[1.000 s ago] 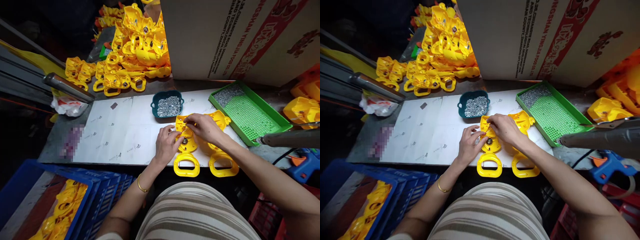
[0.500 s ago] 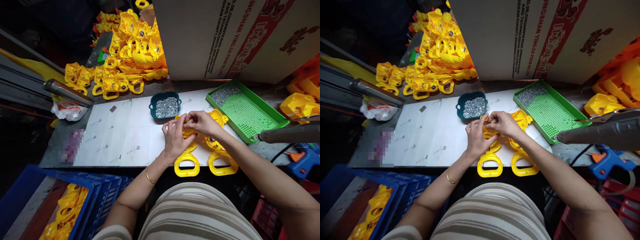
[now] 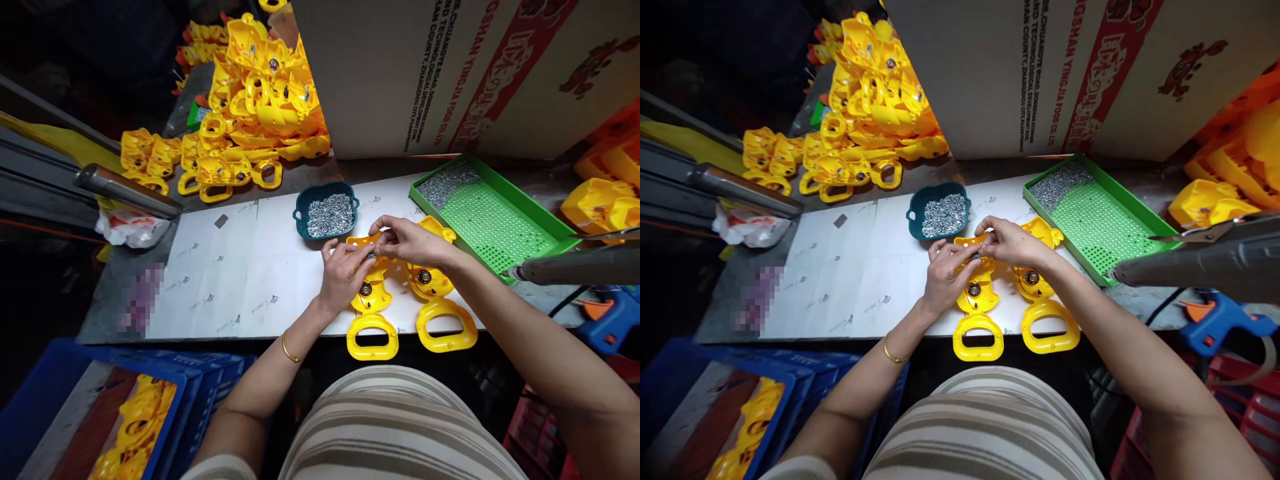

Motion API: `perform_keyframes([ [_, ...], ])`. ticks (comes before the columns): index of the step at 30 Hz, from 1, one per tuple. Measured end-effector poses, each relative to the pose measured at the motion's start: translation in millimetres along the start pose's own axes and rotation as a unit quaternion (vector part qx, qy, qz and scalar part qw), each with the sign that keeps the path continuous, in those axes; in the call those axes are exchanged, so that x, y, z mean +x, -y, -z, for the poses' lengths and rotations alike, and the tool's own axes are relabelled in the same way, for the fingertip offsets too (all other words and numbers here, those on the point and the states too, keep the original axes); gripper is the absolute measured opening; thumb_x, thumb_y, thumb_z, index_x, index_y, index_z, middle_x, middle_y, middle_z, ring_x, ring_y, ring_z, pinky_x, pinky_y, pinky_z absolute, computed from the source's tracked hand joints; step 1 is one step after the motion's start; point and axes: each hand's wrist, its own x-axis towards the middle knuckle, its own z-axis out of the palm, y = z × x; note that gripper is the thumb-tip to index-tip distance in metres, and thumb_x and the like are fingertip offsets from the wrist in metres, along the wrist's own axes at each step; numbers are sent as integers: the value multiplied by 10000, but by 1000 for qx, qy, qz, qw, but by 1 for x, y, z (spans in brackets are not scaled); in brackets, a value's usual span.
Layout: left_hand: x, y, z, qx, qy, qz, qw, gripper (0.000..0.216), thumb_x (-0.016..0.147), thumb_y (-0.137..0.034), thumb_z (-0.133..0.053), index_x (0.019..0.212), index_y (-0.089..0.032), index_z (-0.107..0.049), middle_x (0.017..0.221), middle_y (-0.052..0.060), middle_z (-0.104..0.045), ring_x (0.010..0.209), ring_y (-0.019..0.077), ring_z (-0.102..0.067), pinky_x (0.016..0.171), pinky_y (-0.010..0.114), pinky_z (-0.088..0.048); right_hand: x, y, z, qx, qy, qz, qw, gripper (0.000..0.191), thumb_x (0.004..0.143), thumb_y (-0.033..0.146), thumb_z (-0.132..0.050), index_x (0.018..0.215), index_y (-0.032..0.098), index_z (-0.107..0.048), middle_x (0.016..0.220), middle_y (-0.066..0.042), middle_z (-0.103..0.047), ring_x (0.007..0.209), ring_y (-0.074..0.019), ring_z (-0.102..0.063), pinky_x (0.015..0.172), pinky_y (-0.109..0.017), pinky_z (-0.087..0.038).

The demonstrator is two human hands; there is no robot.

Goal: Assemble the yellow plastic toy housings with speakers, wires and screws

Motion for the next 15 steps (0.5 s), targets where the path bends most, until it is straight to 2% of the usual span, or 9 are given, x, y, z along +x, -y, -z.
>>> perform_keyframes([
  [3, 0, 1, 1, -2, 19, 3, 1000, 200, 942, -294, -581, 1099, -237, -692, 788, -4, -736, 796, 159, -640, 1022, 426, -306, -1, 3, -1, 12, -1, -29, 1000, 305, 782, 102, -607, 1059, 192, -517, 664, 46, -566, 603, -102, -540, 565, -226, -406],
  [7, 0, 1, 3, -10, 30, 18, 999, 179, 920, -254, -614, 1074, -260, -704, 857, 0, -759, 897, 191, -622, 1021, 469, -297, 1, 1, 0, -27, -3, -21, 999, 291, 794, 103, -596, 1072, 177, -552, 663, 35, -586, 594, -106, -551, 566, -232, -413],
  [10, -1, 2, 6, -9, 27, 54, 998, 152, 886, -261, -661, 1025, -263, -724, 918, 6, -757, 979, 216, -583, 1001, 482, -315, -11, 11, -2, -138, -60, 7, 989, 256, 825, 148, -571, 1079, 165, -601, 809, -36, -686, 699, -144, -624, 672, -282, -463],
  [12, -3, 3, 5, -3, 17, 76, 997, 150, 877, -279, -672, 1011, -257, -734, 922, 22, -738, 994, 228, -557, 968, 478, -340, -31, 29, -9, -249, -104, 34, 962, 263, 852, 181, -528, 1091, 181, -637, 946, -78, -714, 793, -187, -654, 743, -337, -476],
  [13, -4, 4, 4, -1, 14, 86, 996, 155, 878, -297, -670, 1013, -265, -737, 934, 30, -723, 1002, 234, -545, 951, 475, -351, -43, 42, -15, -293, -104, 56, 949, 273, 861, 180, -495, 1077, 193, -661, 1022, -90, -709, 843, -207, -657, 767, -360, -478],
  [15, -6, 7, -1, -3, 2, 103, 995, 154, 877, -344, -665, 994, -287, -747, 974, 42, -690, 1018, 242, -520, 926, 463, -375, -64, 67, -34, -299, -15, 97, 949, 345, 814, 128, -483, 1061, 251, -689, 1072, -58, -714, 921, -218, -659, 788, -362, -489],
])
